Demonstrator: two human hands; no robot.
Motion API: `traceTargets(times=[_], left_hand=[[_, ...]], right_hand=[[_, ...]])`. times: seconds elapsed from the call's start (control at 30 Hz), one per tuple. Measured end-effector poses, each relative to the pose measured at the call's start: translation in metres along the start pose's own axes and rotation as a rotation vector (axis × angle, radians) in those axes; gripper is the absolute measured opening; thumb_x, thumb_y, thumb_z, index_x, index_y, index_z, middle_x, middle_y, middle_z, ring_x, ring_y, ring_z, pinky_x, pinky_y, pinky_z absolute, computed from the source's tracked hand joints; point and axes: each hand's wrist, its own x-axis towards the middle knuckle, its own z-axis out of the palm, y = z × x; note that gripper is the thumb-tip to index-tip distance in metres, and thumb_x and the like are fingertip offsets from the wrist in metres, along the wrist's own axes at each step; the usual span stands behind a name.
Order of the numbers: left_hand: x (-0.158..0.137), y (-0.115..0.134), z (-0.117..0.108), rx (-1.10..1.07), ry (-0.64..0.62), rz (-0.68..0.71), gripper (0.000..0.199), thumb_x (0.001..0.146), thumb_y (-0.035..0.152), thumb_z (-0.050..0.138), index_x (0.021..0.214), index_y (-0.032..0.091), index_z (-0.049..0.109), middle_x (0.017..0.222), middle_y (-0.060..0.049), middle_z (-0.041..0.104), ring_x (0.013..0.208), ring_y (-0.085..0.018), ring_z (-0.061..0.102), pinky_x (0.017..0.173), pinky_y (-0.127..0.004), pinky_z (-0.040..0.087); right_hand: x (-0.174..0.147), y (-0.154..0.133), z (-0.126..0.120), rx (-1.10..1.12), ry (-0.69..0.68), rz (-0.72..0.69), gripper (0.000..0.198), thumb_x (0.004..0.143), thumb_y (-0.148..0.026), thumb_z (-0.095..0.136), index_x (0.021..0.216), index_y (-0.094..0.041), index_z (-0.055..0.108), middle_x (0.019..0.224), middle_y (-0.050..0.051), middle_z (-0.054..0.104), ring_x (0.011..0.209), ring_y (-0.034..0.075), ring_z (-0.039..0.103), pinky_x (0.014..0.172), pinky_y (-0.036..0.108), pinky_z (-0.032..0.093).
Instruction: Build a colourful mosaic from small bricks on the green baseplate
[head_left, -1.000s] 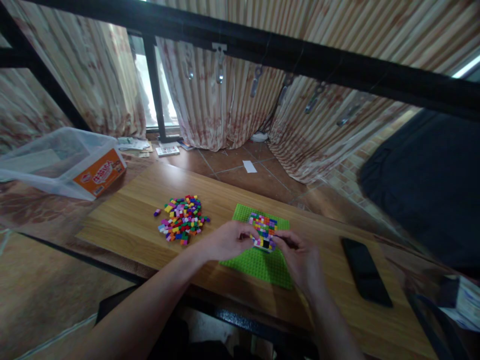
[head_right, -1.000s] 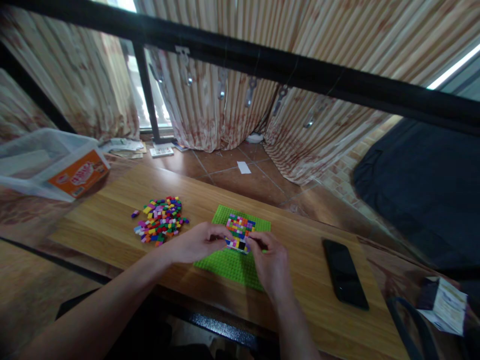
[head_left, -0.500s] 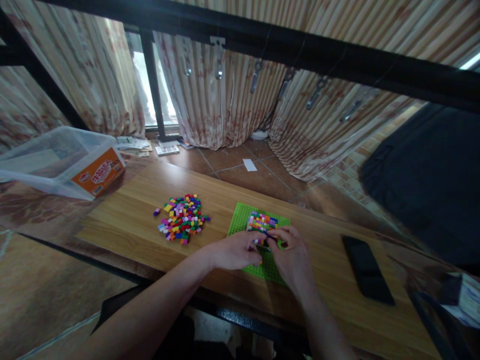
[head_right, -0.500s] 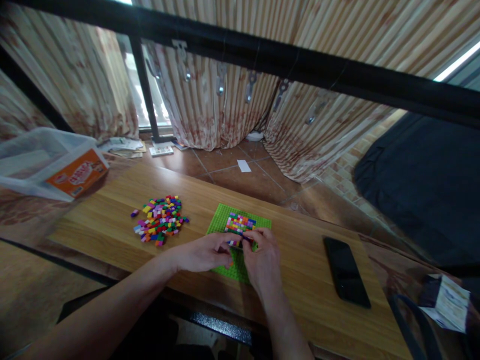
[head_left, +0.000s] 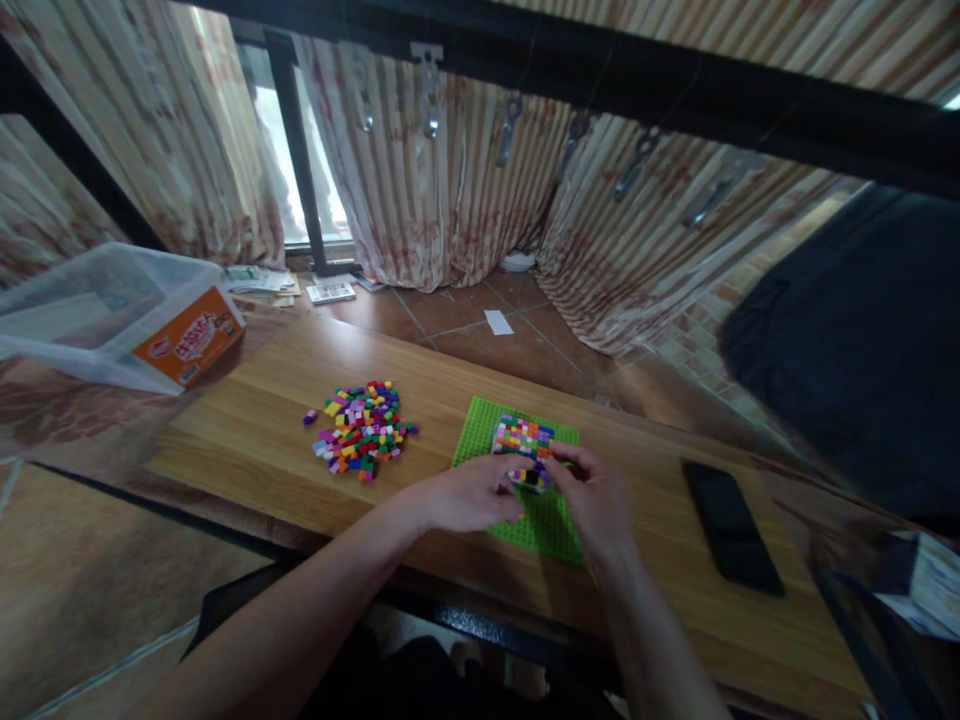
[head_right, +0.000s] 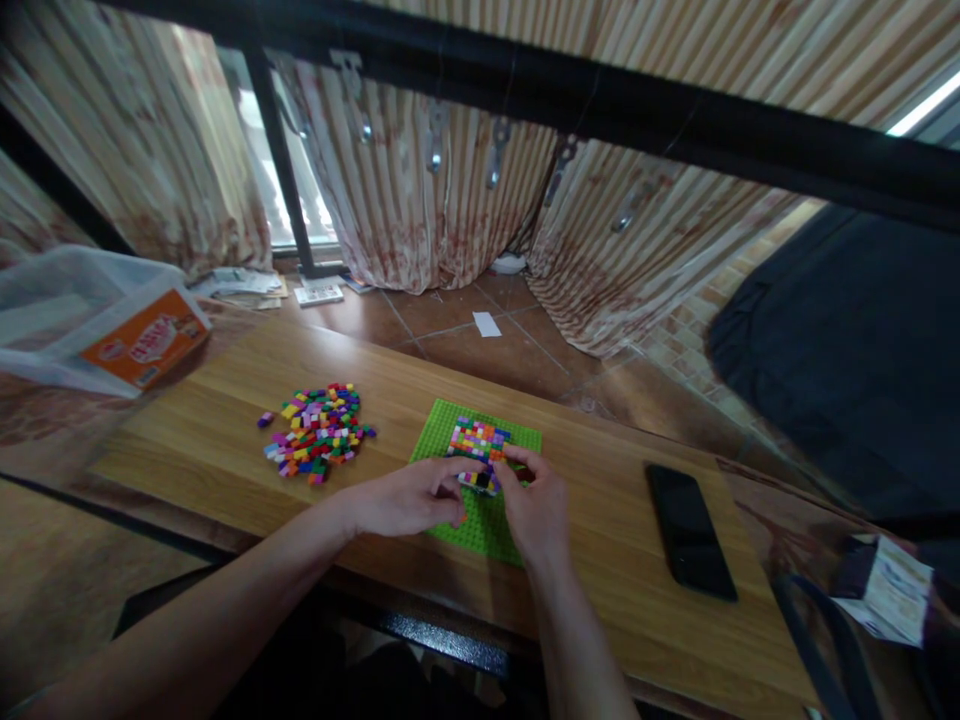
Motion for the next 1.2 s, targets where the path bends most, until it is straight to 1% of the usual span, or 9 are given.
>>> traceTargets(times=[0.4, 0.53, 0.67, 0.77, 0.87, 0.93, 1.0, 1.1, 1.2], left_hand=[[-0.002, 0.001, 0.002, 0.078, 0.042, -0.012, 0.039, 0.073, 0.009, 0.051, 0.11, 0.015, 0.058, 0.058, 0.006, 0.053, 0.049, -0.01, 0.044, 0.048, -0.021, 0.028], [-0.001, 0.001, 0.001, 0.092, 0.034, 0.005, 0.038, 0.072, 0.009, 0.051, 0.109, 0.014, 0.059, 0.061, 0.005, 0.054, 0.051, -0.01, 0.045, 0.05, -0.021, 0.03], [-0.001, 0.001, 0.001, 0.102, 0.054, 0.025, 0.037, 0.072, 0.009, 0.053, 0.108, 0.014, 0.06, 0.063, 0.005, 0.054, 0.055, -0.01, 0.045, 0.053, -0.021, 0.033], [-0.003, 0.002, -0.001, 0.074, 0.059, 0.009, 0.03, 0.074, 0.012, 0.054, 0.104, 0.014, 0.062, 0.062, 0.005, 0.051, 0.056, -0.01, 0.044, 0.054, -0.021, 0.033], [-0.005, 0.004, -0.004, 0.005, 0.067, -0.002, 0.018, 0.079, 0.017, 0.054, 0.093, 0.014, 0.064, 0.063, 0.005, 0.048, 0.058, -0.01, 0.043, 0.055, -0.02, 0.034], [-0.006, 0.005, -0.007, -0.062, 0.125, -0.02, 0.014, 0.082, 0.021, 0.054, 0.088, 0.014, 0.065, 0.065, 0.004, 0.05, 0.06, -0.009, 0.043, 0.057, -0.02, 0.035], [-0.005, 0.004, -0.01, -0.139, 0.216, -0.054, 0.014, 0.082, 0.024, 0.057, 0.087, 0.014, 0.066, 0.067, 0.003, 0.054, 0.059, -0.009, 0.045, 0.057, -0.02, 0.037], [-0.002, 0.001, -0.012, -0.235, 0.341, -0.104, 0.016, 0.079, 0.024, 0.062, 0.091, 0.013, 0.067, 0.069, 0.002, 0.059, 0.058, -0.008, 0.048, 0.057, -0.02, 0.039], [0.0, -0.001, -0.012, -0.29, 0.41, -0.128, 0.018, 0.079, 0.019, 0.063, 0.094, 0.012, 0.068, 0.071, 0.001, 0.062, 0.057, -0.008, 0.049, 0.056, -0.02, 0.039]], right_hand=[[0.0, 0.003, 0.007, 0.04, 0.008, 0.013, 0.038, 0.066, -0.045, 0.075, 0.092, -0.017, 0.071, 0.089, 0.008, 0.074, 0.074, 0.02, 0.067, 0.073, 0.037, 0.054], [0.0, 0.002, 0.008, -0.019, 0.026, -0.004, 0.033, 0.068, -0.042, 0.071, 0.091, -0.018, 0.071, 0.089, 0.008, 0.073, 0.075, 0.02, 0.067, 0.075, 0.038, 0.054], [0.0, 0.002, 0.009, 0.032, 0.0, -0.012, 0.029, 0.068, -0.039, 0.072, 0.09, -0.019, 0.071, 0.089, 0.007, 0.074, 0.075, 0.02, 0.066, 0.076, 0.038, 0.054], [0.0, 0.003, 0.011, 0.112, 0.011, 0.018, 0.031, 0.065, -0.039, 0.075, 0.087, -0.019, 0.071, 0.085, 0.006, 0.073, 0.073, 0.019, 0.066, 0.074, 0.037, 0.054], [0.0, 0.003, 0.011, 0.215, -0.013, 0.066, 0.037, 0.06, -0.041, 0.079, 0.088, -0.018, 0.071, 0.085, 0.005, 0.073, 0.074, 0.019, 0.066, 0.073, 0.036, 0.054], [0.001, 0.004, 0.01, 0.265, -0.027, 0.098, 0.038, 0.06, -0.042, 0.079, 0.089, -0.018, 0.072, 0.086, 0.005, 0.074, 0.075, 0.019, 0.066, 0.073, 0.036, 0.054], [0.001, 0.003, 0.007, 0.266, 0.009, 0.089, 0.034, 0.064, -0.042, 0.076, 0.089, -0.019, 0.073, 0.086, 0.005, 0.074, 0.077, 0.019, 0.066, 0.076, 0.037, 0.053], [0.0, -0.002, 0.003, 0.166, 0.091, -0.017, 0.024, 0.073, -0.041, 0.07, 0.085, -0.02, 0.074, 0.085, 0.004, 0.073, 0.08, 0.02, 0.065, 0.079, 0.037, 0.051], [-0.007, -0.013, 0.002, 0.08, 0.052, -0.166, 0.019, 0.08, -0.038, 0.065, 0.085, -0.022, 0.074, 0.089, 0.005, 0.072, 0.084, 0.02, 0.064, 0.081, 0.037, 0.05]])
